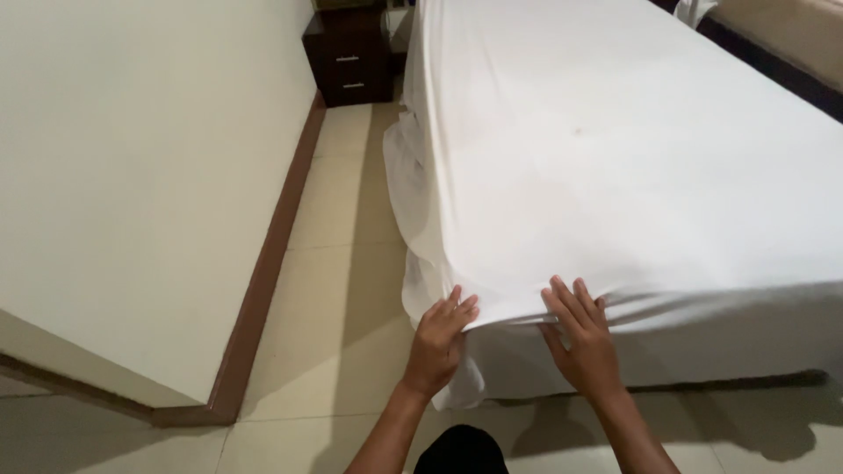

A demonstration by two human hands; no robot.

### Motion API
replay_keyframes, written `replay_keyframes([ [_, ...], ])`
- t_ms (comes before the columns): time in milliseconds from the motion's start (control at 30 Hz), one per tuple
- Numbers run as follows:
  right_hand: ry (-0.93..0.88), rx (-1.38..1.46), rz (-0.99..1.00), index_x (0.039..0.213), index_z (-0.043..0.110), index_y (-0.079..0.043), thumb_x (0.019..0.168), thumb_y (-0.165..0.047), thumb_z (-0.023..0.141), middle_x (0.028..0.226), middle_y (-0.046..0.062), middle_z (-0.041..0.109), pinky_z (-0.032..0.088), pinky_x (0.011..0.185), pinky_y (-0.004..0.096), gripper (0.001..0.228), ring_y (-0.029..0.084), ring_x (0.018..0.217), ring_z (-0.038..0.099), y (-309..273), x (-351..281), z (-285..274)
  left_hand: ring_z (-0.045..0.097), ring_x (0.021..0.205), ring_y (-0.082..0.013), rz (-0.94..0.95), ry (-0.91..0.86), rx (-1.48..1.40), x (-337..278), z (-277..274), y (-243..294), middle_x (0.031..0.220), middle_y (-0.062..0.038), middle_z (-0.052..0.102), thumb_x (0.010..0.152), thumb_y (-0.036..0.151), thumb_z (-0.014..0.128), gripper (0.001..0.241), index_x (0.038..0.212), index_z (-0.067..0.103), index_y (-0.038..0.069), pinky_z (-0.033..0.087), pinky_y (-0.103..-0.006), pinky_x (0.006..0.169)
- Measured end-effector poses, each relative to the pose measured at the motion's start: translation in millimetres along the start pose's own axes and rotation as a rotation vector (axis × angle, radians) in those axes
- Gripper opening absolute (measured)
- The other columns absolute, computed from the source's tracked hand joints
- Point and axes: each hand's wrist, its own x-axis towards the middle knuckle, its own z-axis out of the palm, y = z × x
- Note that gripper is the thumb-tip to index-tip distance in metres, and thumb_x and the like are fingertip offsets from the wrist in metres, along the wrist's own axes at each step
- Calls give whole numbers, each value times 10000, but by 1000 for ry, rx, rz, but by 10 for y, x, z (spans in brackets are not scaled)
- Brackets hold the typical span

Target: The person spreads a white fitted sheet over a mattress, tucking the corners and smoothing the surface by hand. They move around the bed to adjust the sheet on all sides, ensuring it is evenly placed.

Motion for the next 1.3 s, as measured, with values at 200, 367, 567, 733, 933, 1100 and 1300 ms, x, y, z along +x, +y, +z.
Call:
replay_keyframes([
  [200, -14, 6, 12, 1447, 563, -225, 867, -227, 752, 1582, 7, 481, 272, 1217, 582, 611, 319, 1523, 359, 18, 0, -40, 491, 1474, -289, -33, -39, 77, 1, 66, -19, 1453, -75, 657, 947, -27, 549, 382, 1289, 695, 58, 378, -487, 1163],
  [367, -3, 34, -52, 1495, 496, -211, 835, -252, 772, 1617, 23, 427, 254, 1227, 586, 717, 347, 1533, 320, 58, -9, 5, 435, 1488, -291, 64, -45, 222, 88, 26, 153, 1494, -90, 596, 955, 159, 683, 357, 1301, 680, 69, 329, -520, 1170],
  [567, -40, 51, -57, 1512, 455, -186, 797, -267, 802, 1634, 43, 371, 237, 1218, 607, 798, 365, 1541, 272, 77, 9, -39, 375, 1560, -261, 225, -139, 300, 320, 389, 236, 1611, -58, 508, 900, 285, 806, 549, 1399, 645, 123, 322, -453, 1234],
  [733, -103, 128, -64, 1509, 447, -150, 766, -183, 798, 1634, 62, 382, 253, 1208, 595, 822, 382, 1544, 268, 276, 1, -129, 374, 1529, -261, 268, -264, 269, 686, 639, 375, 1608, -63, 464, 804, 284, 829, 701, 1441, 599, 107, 319, -439, 1203],
  [933, -86, 109, -104, 1506, 497, -178, 812, -189, 804, 1624, 51, 434, 283, 1234, 528, 759, 344, 1548, 323, 417, 23, -253, 483, 1481, -175, 328, -87, 374, 640, 858, 164, 1547, 50, 577, 914, 214, 773, 512, 1412, 658, 190, 396, -368, 1137],
  [1100, 68, -157, -25, 1486, 491, -173, 774, -335, 835, 1633, 102, 370, 214, 1230, 601, 808, 379, 1527, 282, 714, -2, -283, 564, 1426, -164, 304, -68, 312, 645, 836, 165, 1451, 62, 668, 932, 190, 707, 377, 1309, 721, 185, 421, -355, 1101],
  [1300, 34, -174, 49, 1446, 588, -201, 852, -262, 750, 1632, 57, 431, 256, 1241, 584, 619, 342, 1550, 323, 769, -17, -319, 557, 1416, -162, 266, -66, 195, 670, 811, 198, 1401, 45, 690, 1032, 293, 659, 269, 1256, 750, 174, 408, -352, 1076],
])
